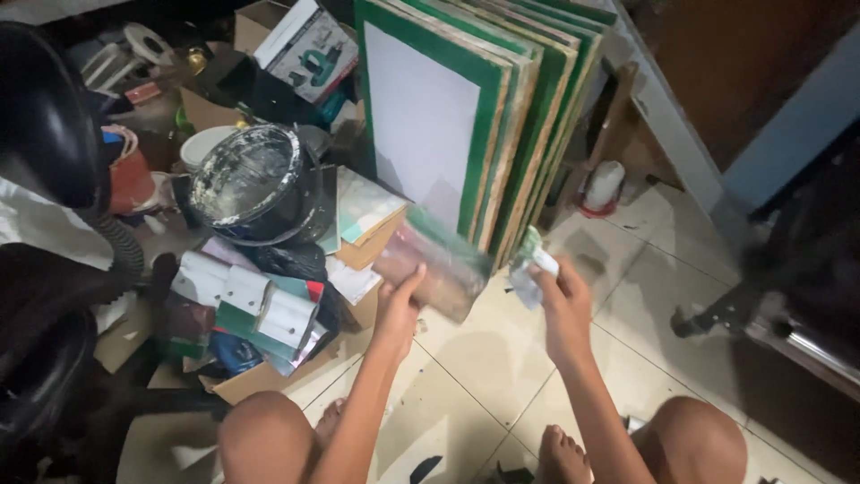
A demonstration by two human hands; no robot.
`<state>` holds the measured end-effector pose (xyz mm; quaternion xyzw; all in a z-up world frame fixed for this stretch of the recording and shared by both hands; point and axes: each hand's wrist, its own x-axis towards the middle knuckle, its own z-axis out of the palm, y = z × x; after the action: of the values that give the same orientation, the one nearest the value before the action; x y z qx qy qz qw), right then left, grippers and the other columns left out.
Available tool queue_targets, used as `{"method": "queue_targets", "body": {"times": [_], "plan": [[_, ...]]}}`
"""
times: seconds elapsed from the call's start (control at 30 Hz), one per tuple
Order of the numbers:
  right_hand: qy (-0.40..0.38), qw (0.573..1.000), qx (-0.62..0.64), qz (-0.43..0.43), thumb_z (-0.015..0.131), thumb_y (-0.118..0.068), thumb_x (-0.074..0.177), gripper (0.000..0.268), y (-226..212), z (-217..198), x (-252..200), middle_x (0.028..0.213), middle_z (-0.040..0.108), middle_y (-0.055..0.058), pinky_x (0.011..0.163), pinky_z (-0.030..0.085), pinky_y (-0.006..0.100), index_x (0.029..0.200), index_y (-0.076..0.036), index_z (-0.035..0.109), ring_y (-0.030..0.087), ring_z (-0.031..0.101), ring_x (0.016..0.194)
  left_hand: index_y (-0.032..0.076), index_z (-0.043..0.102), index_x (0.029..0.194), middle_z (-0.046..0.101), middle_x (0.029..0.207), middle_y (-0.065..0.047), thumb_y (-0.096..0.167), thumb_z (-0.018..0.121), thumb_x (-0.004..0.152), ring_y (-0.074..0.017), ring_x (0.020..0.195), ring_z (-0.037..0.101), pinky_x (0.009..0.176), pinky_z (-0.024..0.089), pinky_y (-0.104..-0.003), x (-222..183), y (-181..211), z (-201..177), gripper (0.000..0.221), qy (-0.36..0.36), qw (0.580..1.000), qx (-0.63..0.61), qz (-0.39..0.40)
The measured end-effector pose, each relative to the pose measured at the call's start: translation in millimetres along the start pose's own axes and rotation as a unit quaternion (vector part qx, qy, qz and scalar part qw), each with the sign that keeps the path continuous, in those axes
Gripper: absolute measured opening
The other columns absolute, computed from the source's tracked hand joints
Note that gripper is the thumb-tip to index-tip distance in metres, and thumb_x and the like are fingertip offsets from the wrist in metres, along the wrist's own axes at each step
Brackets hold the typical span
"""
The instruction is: Cleaning ink residue from a screen printing squeegee using a cloth.
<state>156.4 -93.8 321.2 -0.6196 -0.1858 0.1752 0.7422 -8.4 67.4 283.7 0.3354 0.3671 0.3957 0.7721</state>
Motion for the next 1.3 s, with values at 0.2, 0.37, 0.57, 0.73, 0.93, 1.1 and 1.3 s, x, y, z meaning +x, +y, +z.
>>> {"method": "queue_targets", "body": {"times": [0.2,0.37,0.57,0.73,0.93,1.1,1.3], "plan": [[0.018,0.966,-0.255,-0.042,0.081,-0.016,0.088,0.015,18.8,-21.2,-26.9,0.075,0.071,0.008,0.077,0.053,0.035,0.102,-0.013,0.079,0.016,0.063,0.073,-0.003,0.07,0.116,0.066,0.102,-0.013,0.021,0.089,0.081,-0.0213,0.097,0.066,0.09,0.053,-0.038,-20.0,-18.9,-3.1,0.046,0.046,0.998,0.029,0.012],[0.04,0.929,-0.335,-0.152,0.078,-0.004,0.085,0.033,1.3,-6.4,-43.3,0.097,0.079,0.013,0.085,0.058,0.044,0.117,-0.011,0.072,0.031,0.076,0.095,0.002,0.078,0.102,0.07,0.096,-0.007,0.023,0.089,0.082,-0.0135,0.095,0.065,0.088,0.055,-0.036,-0.5,-40.7,-14.2,0.031,0.024,0.992,0.12,0.04],[-0.015,0.857,-0.434,-0.276,0.077,0.001,0.082,0.033,8.6,-3.1,-39.4,0.108,0.076,-0.001,0.078,0.062,0.033,0.107,-0.021,0.078,0.02,0.076,0.089,0.003,0.08,0.101,0.072,0.096,-0.009,0.029,0.086,0.083,-0.013,0.099,0.065,0.092,0.054,-0.038,-7.0,-40.2,-2.5,0.032,0.011,0.981,0.19,0.036],[-0.069,0.86,-0.454,-0.223,0.076,0.001,0.082,0.036,10.2,-3.6,-36.3,0.114,0.075,0.0,0.078,0.065,0.033,0.109,-0.022,0.08,0.022,0.077,0.09,0.001,0.076,0.114,0.074,0.109,-0.014,0.031,0.08,0.088,-0.0194,0.11,0.069,0.097,0.054,-0.041,-49.7,6.9,31.8,0.04,0.015,0.975,0.216,0.043],[-0.067,0.807,-0.354,-0.468,0.08,0.003,0.08,0.04,45.0,-2.3,-27.0,0.132,0.071,0.012,0.096,0.052,0.049,0.116,-0.012,0.074,0.034,0.068,0.117,0.006,0.068,0.08,0.058,0.07,0.0,0.032,0.073,0.089,-0.0105,0.068,0.053,0.063,0.042,-0.027,-56.0,4.3,35.5,0.028,0.024,0.983,0.176,0.041],[-0.167,0.877,-0.343,-0.291,0.065,0.009,0.083,0.056,61.6,-5.6,-34.6,0.144,0.064,0.007,0.09,0.059,0.039,0.133,-0.014,0.068,0.028,0.072,0.105,0.006,0.073,0.087,0.064,0.074,-0.002,0.031,0.073,0.09,-0.0125,0.072,0.057,0.064,0.045,-0.029,-58.1,7.8,35.0,0.025,0.044,0.977,0.203,0.046],[-0.101,0.836,-0.281,-0.461,0.073,0.008,0.087,0.037,56.5,5.0,-48.3,0.132,0.068,0.018,0.097,0.061,0.036,0.123,-0.002,0.071,0.029,0.074,0.112,0.013,0.038,0.06,0.035,0.058,0.005,0.03,0.078,0.088,-0.0085,0.056,0.037,0.056,0.032,-0.026,-53.3,-3.3,29.1,0.051,0.09,0.974,0.188,0.09]]}}
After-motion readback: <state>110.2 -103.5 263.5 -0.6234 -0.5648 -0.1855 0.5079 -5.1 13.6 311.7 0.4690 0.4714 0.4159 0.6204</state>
